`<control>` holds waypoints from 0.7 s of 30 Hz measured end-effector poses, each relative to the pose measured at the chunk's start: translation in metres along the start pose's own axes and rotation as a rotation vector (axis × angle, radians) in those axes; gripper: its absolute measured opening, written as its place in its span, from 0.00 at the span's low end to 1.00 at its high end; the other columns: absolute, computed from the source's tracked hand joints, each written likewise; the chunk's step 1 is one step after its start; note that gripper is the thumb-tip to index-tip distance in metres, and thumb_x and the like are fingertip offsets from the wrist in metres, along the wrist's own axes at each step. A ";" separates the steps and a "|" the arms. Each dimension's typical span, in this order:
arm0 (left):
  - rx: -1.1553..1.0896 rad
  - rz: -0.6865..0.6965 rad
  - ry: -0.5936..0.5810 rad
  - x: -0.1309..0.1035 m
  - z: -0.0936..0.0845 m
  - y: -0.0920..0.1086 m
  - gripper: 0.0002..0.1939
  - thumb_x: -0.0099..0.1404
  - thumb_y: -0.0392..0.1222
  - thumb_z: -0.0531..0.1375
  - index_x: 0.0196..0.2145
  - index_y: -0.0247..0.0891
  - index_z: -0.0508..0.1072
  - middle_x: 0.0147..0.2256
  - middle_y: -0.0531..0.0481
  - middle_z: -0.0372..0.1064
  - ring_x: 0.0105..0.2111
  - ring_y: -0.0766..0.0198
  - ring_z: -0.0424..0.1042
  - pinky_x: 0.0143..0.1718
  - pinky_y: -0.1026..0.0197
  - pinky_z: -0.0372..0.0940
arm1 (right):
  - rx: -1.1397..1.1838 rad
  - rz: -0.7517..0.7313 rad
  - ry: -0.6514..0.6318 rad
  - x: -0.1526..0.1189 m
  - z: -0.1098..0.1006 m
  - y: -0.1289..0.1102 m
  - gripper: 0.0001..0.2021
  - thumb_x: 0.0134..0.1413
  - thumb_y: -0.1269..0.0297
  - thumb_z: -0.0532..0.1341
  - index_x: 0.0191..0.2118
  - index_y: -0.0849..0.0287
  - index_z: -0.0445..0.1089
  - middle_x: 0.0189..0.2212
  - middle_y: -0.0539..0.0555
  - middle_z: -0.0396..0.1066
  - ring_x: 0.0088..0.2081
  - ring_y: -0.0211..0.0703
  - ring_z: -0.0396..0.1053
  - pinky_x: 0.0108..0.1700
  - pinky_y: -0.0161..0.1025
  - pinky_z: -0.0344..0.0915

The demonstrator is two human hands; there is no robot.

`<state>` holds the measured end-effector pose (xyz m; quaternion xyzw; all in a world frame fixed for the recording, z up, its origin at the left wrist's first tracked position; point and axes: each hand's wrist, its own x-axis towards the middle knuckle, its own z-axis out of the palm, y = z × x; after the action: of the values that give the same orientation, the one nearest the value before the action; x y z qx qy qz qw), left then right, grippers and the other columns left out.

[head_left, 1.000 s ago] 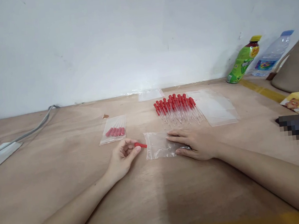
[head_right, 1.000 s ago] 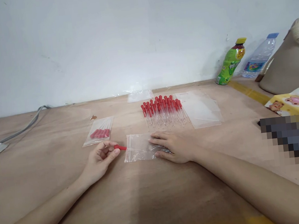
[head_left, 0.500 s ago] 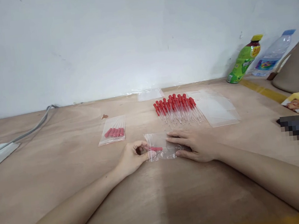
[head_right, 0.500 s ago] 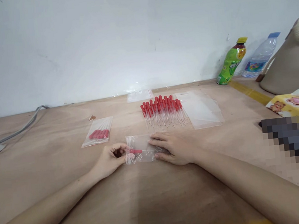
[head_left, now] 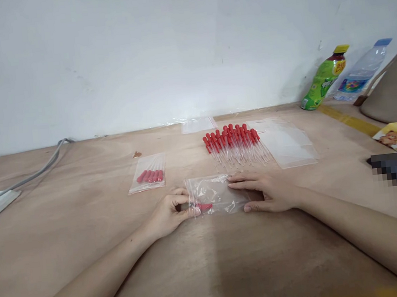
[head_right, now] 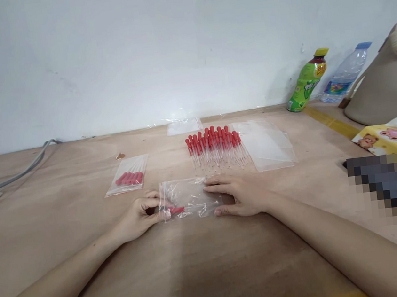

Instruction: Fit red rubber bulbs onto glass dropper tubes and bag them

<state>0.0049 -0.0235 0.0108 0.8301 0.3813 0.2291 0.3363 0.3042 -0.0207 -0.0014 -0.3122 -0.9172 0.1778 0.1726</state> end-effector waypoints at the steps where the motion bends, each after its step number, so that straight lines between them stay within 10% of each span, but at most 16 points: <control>1: 0.005 0.008 -0.016 0.000 0.001 0.001 0.09 0.58 0.46 0.59 0.36 0.44 0.76 0.34 0.50 0.67 0.36 0.63 0.65 0.39 0.60 0.60 | 0.004 -0.012 0.004 0.001 0.001 0.000 0.29 0.50 0.51 0.58 0.57 0.54 0.56 0.57 0.55 0.55 0.57 0.47 0.53 0.57 0.49 0.52; 10: -0.090 0.019 -0.299 0.010 -0.037 -0.002 0.10 0.60 0.43 0.57 0.36 0.39 0.76 0.38 0.46 0.67 0.38 0.63 0.67 0.40 0.60 0.62 | -0.013 -0.039 0.034 0.002 0.004 0.001 0.28 0.50 0.52 0.58 0.56 0.56 0.58 0.56 0.57 0.56 0.56 0.48 0.54 0.56 0.49 0.53; 21: -0.072 -0.227 0.382 0.130 -0.024 -0.026 0.05 0.50 0.39 0.59 0.24 0.33 0.71 0.23 0.52 0.68 0.25 0.66 0.66 0.31 0.64 0.60 | -0.042 -0.046 0.049 0.004 0.005 -0.001 0.27 0.50 0.53 0.58 0.56 0.54 0.58 0.56 0.57 0.57 0.55 0.48 0.55 0.55 0.49 0.54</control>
<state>0.0557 0.1004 0.0238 0.7108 0.5207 0.3562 0.3110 0.2987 -0.0195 -0.0042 -0.2990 -0.9230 0.1469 0.1926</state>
